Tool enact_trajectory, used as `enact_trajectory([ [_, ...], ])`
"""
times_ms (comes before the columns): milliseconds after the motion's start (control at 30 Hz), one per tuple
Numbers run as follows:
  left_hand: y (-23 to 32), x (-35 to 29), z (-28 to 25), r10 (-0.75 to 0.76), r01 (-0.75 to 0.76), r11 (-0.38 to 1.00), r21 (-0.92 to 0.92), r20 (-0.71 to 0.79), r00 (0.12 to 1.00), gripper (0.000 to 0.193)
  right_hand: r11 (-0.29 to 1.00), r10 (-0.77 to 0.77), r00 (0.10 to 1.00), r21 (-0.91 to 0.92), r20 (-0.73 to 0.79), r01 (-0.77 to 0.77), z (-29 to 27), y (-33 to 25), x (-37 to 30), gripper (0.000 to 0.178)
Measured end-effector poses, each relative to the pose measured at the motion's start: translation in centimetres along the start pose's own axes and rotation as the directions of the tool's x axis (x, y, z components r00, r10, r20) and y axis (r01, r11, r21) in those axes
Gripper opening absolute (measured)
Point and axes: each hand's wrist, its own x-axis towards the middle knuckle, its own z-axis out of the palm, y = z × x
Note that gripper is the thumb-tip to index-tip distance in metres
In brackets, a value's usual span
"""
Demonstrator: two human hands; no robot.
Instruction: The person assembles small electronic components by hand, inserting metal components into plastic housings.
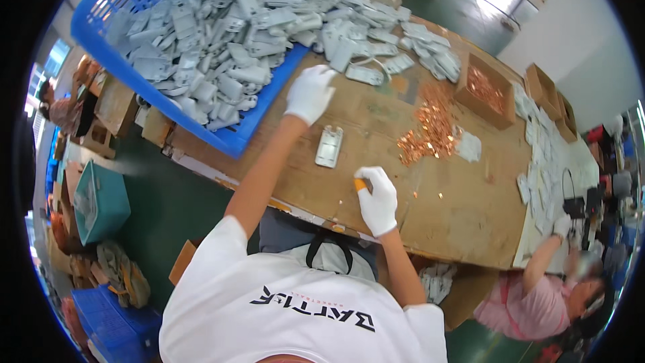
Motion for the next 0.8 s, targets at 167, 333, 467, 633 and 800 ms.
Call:
enact_trajectory([
  [167,3.2,6.8,8.2,0.165,-0.222,0.96,0.173,0.293,0.942,0.013,0.995,0.096,0.994,0.043,-0.045,-0.094,-1.4,1.4,-2.1,0.015],
  [333,-0.2,1.6,9.4,-0.08,0.098,0.966,0.239,-0.087,0.993,0.013,0.96,0.183,0.983,0.217,-0.005,-0.177,0.8,2.0,-3.6,0.015],
  [467,3.5,-1.1,6.5,-0.156,0.175,0.983,-0.05,0.261,0.953,0.011,0.901,0.314,0.949,0.317,-0.005,-0.296,0.5,1.9,-2.1,0.014],
  [633,8.0,-4.5,-1.1,-0.336,0.406,0.81,-0.423,0.233,0.913,0.02,0.985,0.13,0.958,0.146,-0.254,-0.095,2.3,-1.3,2.5,0.013],
  [800,12.4,-9.4,-6.5,-0.275,0.339,0.741,-0.579,0.199,0.941,0.021,0.977,0.126,0.967,0.198,-0.22,-0.082,0.7,-1.7,4.1,0.016],
])
